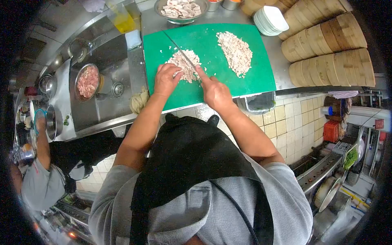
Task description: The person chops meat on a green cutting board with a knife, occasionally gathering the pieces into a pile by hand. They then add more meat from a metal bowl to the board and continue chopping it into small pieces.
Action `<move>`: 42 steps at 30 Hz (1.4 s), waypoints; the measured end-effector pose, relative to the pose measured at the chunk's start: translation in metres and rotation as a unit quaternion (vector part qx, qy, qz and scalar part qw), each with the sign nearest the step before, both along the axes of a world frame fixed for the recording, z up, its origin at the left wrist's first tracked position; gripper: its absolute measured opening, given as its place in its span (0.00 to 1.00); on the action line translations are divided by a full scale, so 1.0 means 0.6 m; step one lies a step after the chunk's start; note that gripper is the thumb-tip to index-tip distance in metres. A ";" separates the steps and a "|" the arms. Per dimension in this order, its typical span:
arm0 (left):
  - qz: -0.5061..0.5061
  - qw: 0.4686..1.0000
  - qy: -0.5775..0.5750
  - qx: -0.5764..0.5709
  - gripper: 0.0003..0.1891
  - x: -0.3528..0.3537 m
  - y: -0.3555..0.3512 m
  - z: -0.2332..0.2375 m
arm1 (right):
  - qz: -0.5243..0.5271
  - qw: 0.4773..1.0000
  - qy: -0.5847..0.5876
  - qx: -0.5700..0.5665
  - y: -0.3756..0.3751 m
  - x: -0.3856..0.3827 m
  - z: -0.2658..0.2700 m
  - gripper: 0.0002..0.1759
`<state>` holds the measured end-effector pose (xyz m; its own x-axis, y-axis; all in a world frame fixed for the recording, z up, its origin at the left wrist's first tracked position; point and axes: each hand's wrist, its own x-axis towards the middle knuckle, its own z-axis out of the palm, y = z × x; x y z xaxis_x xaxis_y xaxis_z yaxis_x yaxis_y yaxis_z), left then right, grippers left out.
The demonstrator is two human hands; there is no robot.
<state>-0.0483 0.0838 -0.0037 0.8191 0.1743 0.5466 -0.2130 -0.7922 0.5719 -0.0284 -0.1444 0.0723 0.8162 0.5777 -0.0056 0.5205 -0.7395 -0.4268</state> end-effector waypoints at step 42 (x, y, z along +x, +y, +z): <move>-0.004 1.000 0.014 -0.022 0.10 -0.023 0.016 -0.004 | 0.012 0.998 0.037 0.046 0.020 -0.020 0.010 0.39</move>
<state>-0.0621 0.0935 -0.0060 0.8357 0.1908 0.5151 -0.2022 -0.7650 0.6115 -0.0405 -0.1323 0.0780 0.8013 0.5982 -0.0112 0.5028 -0.6835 -0.5291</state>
